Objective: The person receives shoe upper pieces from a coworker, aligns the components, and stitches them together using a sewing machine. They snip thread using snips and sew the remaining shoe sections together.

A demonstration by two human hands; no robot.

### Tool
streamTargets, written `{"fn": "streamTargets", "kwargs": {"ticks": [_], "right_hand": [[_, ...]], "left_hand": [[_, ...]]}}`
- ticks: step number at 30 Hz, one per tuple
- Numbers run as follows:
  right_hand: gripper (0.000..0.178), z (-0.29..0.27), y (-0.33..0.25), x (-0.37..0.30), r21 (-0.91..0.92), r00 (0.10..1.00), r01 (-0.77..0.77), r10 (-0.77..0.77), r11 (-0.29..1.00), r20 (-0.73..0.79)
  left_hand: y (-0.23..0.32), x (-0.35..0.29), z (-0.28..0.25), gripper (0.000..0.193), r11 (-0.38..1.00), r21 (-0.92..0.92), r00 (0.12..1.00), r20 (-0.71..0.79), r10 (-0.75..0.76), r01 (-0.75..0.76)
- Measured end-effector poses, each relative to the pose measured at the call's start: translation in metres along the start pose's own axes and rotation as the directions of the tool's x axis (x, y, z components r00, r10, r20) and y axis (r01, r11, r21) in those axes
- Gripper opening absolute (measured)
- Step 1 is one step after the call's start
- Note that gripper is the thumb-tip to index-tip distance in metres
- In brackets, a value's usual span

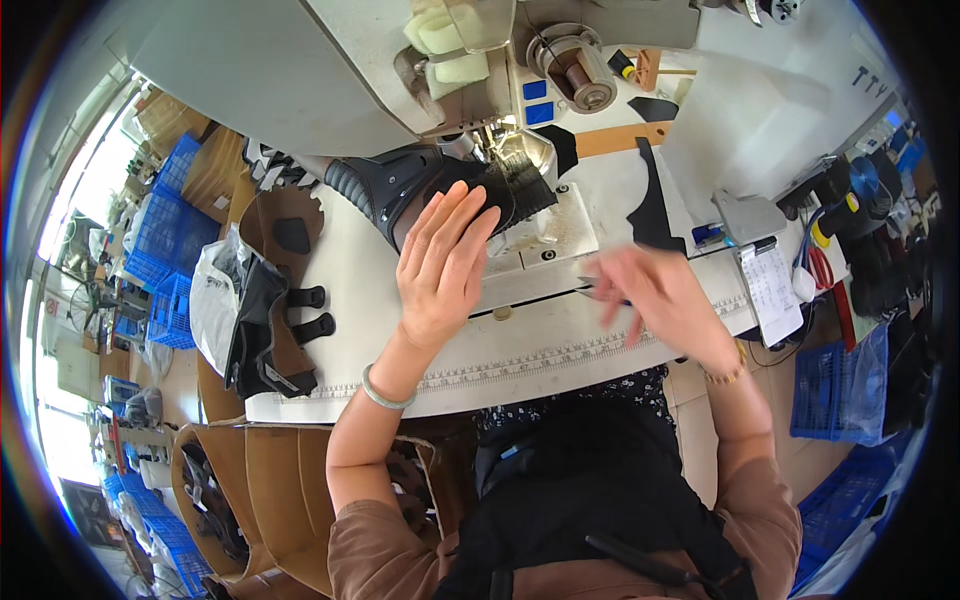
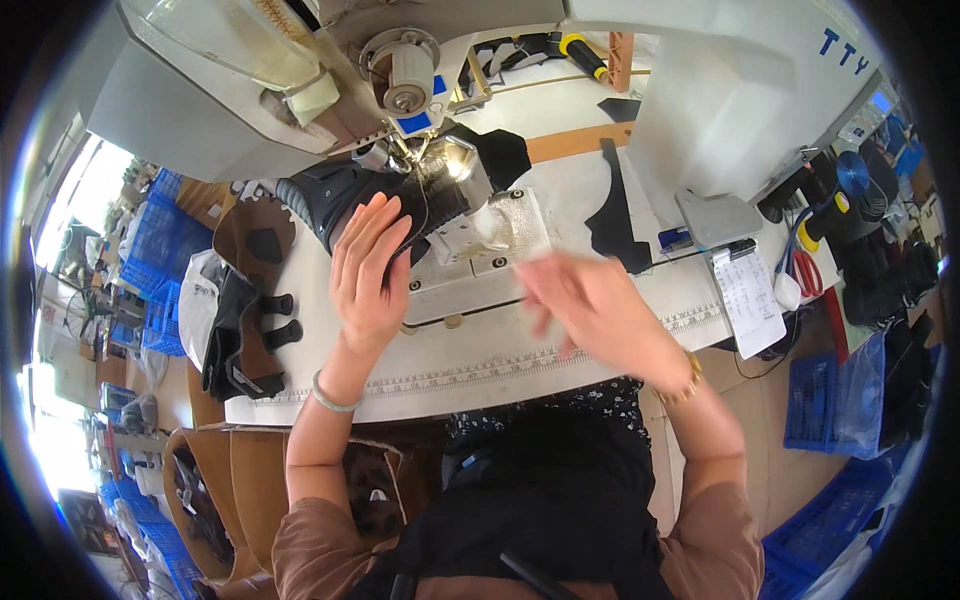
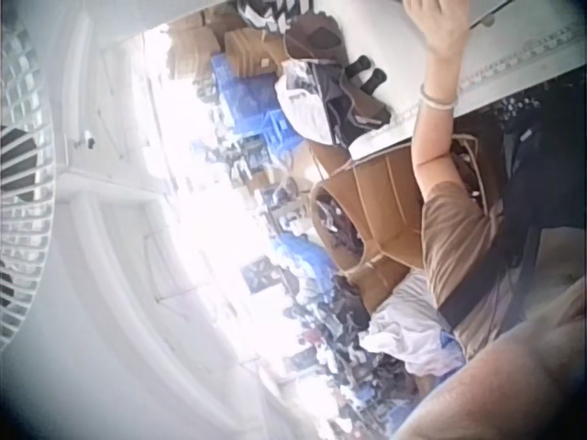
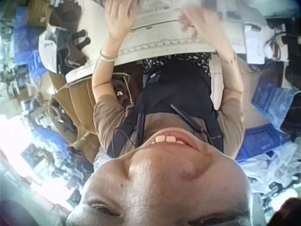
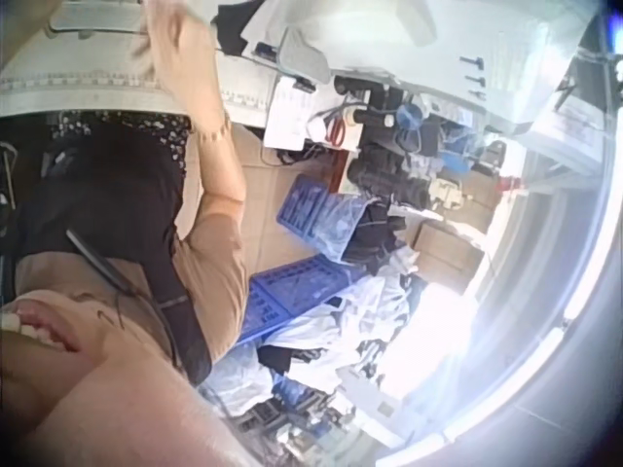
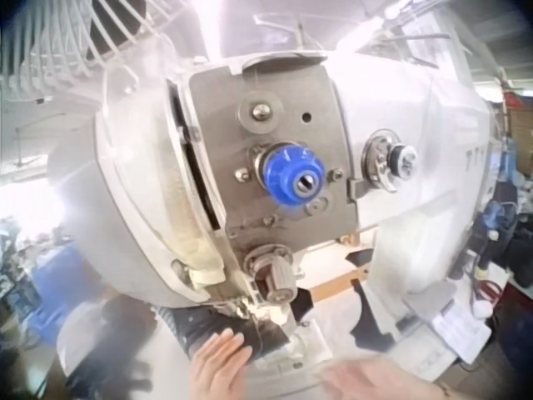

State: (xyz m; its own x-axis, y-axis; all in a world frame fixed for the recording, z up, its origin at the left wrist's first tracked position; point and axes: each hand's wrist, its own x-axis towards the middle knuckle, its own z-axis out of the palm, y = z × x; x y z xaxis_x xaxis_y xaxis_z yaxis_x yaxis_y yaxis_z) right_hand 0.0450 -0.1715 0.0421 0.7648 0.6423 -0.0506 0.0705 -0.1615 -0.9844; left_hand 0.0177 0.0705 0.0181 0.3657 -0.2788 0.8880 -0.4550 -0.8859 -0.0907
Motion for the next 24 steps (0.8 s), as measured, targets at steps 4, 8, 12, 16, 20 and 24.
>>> {"fn": "streamTargets", "kwargs": {"ticks": [4, 8, 12, 16, 20, 24], "right_hand": [[0.043, 0.013, -0.019, 0.051, 0.283, 1.000, 0.016, -0.020, 0.959, 0.009], [0.043, 0.025, -0.009, 0.070, 0.354, 0.988, 0.147, -0.152, 0.923, -0.016], [0.044, 0.032, -0.011, 0.072, 0.414, 0.990, 0.141, -0.134, 0.899, -0.044], [0.043, 0.033, -0.013, 0.072, 0.432, 0.992, 0.125, -0.119, 0.893, -0.040], [0.042, 0.030, -0.014, 0.071, 0.437, 0.992, 0.124, -0.120, 0.891, -0.037], [0.042, 0.029, -0.018, 0.072, 0.460, 0.993, 0.109, -0.114, 0.881, -0.015]], "left_hand": [[0.000, 0.006, 0.000, 0.030, 0.997, -0.080, 1.000, -0.001, -0.007, 0.007], [0.000, 0.011, -0.004, 0.030, 0.992, -0.111, 0.998, 0.033, -0.051, 0.054], [0.004, 0.007, 0.000, 0.027, 0.993, -0.097, 0.998, -0.023, -0.063, 0.061], [0.000, 0.003, 0.006, 0.028, 0.999, -0.034, 0.998, -0.061, -0.017, 0.015], [-0.004, 0.001, 0.010, 0.034, 0.990, 0.078, 0.991, -0.054, 0.120, -0.116], [-0.013, 0.003, 0.009, 0.025, 0.974, 0.117, 0.976, -0.080, 0.204, -0.194]]}}
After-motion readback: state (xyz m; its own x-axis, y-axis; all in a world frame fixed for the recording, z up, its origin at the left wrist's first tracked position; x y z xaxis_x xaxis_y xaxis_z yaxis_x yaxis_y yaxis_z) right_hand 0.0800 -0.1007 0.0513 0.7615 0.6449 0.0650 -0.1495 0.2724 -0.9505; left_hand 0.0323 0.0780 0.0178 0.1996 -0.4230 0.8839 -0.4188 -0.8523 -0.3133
